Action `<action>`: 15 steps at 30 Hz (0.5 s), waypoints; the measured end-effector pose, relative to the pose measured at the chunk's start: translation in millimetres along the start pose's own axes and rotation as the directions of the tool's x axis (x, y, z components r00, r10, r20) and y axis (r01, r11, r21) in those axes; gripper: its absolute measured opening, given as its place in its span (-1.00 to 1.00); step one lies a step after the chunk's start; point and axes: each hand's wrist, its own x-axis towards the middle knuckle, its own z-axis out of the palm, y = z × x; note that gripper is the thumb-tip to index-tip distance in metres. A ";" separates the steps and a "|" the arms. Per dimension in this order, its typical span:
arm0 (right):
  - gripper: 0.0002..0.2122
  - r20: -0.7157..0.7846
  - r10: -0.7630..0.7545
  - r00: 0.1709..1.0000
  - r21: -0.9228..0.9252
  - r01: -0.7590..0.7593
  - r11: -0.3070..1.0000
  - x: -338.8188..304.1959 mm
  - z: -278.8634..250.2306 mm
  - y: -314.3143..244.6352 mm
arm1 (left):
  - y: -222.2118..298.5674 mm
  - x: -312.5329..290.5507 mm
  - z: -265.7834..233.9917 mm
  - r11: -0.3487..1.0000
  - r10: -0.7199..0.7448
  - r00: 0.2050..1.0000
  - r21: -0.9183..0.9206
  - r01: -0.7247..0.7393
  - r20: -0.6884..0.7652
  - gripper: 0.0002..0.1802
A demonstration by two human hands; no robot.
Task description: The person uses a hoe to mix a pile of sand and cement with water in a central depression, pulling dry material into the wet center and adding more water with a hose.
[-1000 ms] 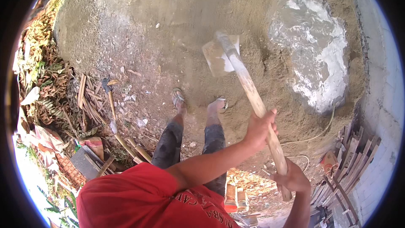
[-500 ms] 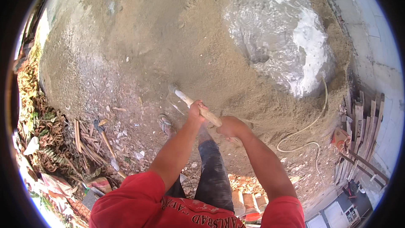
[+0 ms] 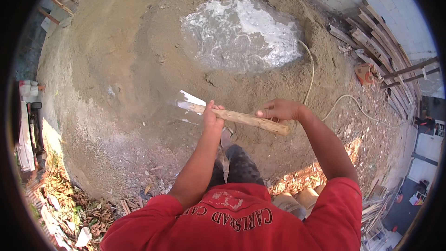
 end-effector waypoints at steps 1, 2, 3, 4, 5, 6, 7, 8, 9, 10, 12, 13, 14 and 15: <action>-0.48 -0.115 -0.063 0.991 0.196 0.085 0.977 -13.7 24.0 56.8 | 26.8 -8.5 -28.8 0.990 0.059 0.990 0.123 -0.074 0.126 -0.72; -0.47 -0.295 -0.006 0.955 0.299 0.099 0.949 -40.5 49.4 107.9 | 60.2 -9.9 -53.7 0.983 0.029 0.995 0.177 -0.045 0.091 -0.73; -0.46 -0.457 0.064 0.887 0.391 0.135 0.911 -67.8 81.1 165.0 | 95.6 -9.8 -78.6 0.973 0.007 0.999 0.229 -0.019 0.052 -0.74; -0.45 -0.561 0.223 0.797 0.424 0.046 0.904 -89.6 120.6 230.7 | 143.4 -3.9 -109.1 0.955 -0.054 0.997 0.294 0.035 0.056 -0.74; -0.55 -0.615 0.365 0.699 0.409 -0.114 0.906 -104.7 167.0 284.5 | 200.9 0.0 -141.6 0.933 -0.088 0.995 0.354 0.063 0.056 -0.75; -0.64 -0.736 0.185 0.651 -0.108 -0.383 0.918 -101.7 228.3 414.5 | 257.3 3.1 -171.9 0.899 -0.207 0.977 0.405 0.169 0.051 -0.74; -0.69 -0.692 0.332 0.641 0.005 -0.455 0.891 -107.2 287.0 415.8 | 335.7 -9.3 -206.6 0.860 -0.259 0.965 0.465 0.212 0.040 -0.73; -0.72 -0.565 0.308 0.766 -0.254 -0.516 0.818 -134.6 360.5 492.7 | 344.8 -19.1 -214.3 0.849 -0.346 0.936 0.401 0.343 -0.068 -0.73; -0.72 -0.418 0.280 0.864 -0.511 -0.479 0.714 -170.7 422.6 560.1 | 357.2 -28.5 -226.1 0.832 -0.431 0.887 0.306 0.463 -0.169 -0.72; -0.68 -0.194 0.703 0.684 0.148 -0.688 0.710 -172.5 446.7 472.1 | 388.8 -56.6 -225.0 0.818 -0.346 0.909 0.399 0.414 -0.235 -0.72; -0.63 -0.094 0.607 0.789 0.097 -0.600 0.794 -216.4 530.8 500.0 | 357.0 -78.6 -223.8 0.744 -0.386 0.853 0.427 0.513 -0.352 -0.74; -0.62 0.001 0.704 0.710 0.426 -0.637 0.643 -216.7 552.1 471.2 | 353.6 -84.2 -229.2 0.696 -0.386 0.839 0.475 0.538 -0.384 -0.76; -0.62 0.049 0.683 0.729 0.413 -0.637 0.650 -206.7 558.5 465.2 | 349.1 -80.7 -242.9 0.625 -0.356 0.833 0.554 0.549 -0.424 -0.82; -0.63 0.098 0.675 0.732 0.419 -0.645 0.639 -200.5 568.6 465.9 | 322.2 -91.1 -245.4 0.409 -0.259 0.894 0.797 0.444 -0.365 -0.85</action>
